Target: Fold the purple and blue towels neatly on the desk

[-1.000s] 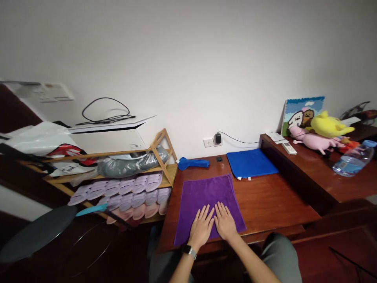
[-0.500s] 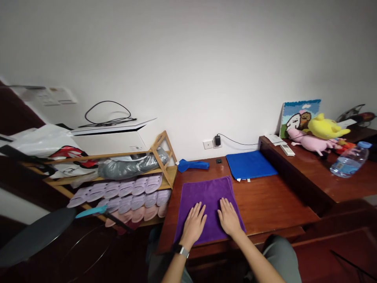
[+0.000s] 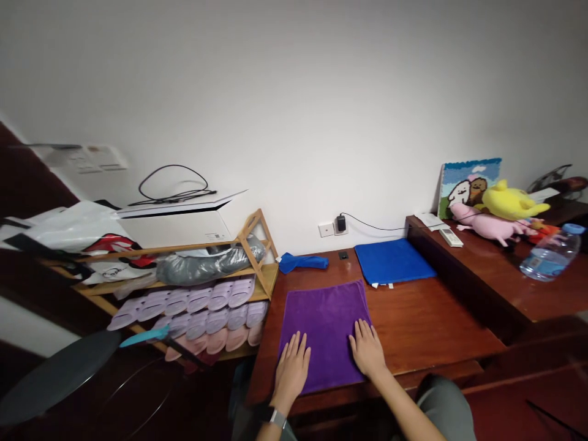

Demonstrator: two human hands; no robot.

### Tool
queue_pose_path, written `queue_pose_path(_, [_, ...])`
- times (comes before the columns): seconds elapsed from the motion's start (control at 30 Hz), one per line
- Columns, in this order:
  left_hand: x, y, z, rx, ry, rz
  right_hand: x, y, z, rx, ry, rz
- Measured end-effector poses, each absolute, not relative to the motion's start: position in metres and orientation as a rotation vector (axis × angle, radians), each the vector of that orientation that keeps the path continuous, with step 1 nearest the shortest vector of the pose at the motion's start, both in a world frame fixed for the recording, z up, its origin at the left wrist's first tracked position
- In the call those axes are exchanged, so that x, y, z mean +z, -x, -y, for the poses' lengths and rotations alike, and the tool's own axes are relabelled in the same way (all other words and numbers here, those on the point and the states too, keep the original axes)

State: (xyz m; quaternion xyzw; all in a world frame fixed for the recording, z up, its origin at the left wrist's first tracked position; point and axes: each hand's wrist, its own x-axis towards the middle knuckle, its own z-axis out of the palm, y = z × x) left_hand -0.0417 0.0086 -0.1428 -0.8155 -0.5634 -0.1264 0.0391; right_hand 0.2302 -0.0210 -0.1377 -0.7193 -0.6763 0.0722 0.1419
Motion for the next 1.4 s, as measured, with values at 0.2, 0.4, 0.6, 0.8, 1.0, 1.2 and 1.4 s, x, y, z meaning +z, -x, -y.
queue_pose_path(0.2, [-0.111, -0.022, -0.037, -0.49, 2.68, 1.521, -0.118, -0.183, -0.013, 0.288, 1.837, 2.12])
queue_pose_path(0.4, [-0.136, 0.015, -0.049, -0.294, 2.519, 1.783, -0.149, -0.22, -0.004, 0.237, 2.079, 1.987])
queue_pose_path(0.6, [-0.152, 0.064, -0.052, -0.314, 2.387, 1.835, -0.146, -0.25, -0.006, 0.144, 2.106, 1.882])
queue_pose_path(0.8, [-0.13, 0.011, -0.074, -0.479, 2.557, 1.597, -0.117, -0.204, -0.051, 0.223, 1.88, 2.062])
queue_pose_path(1.0, [-0.134, 0.004, -0.094, -0.319, 2.59, 1.762, -0.133, -0.212, -0.06, 0.294, 2.025, 2.08])
queue_pose_path(1.2, [-0.153, 0.066, -0.105, -0.305, 2.369, 1.907, -0.144, -0.263, -0.059, 0.227, 2.226, 1.944])
queue_pose_path(1.4, [-0.131, 0.022, -0.128, -0.466, 2.58, 1.621, -0.12, -0.22, -0.093, 0.22, 1.995, 2.061])
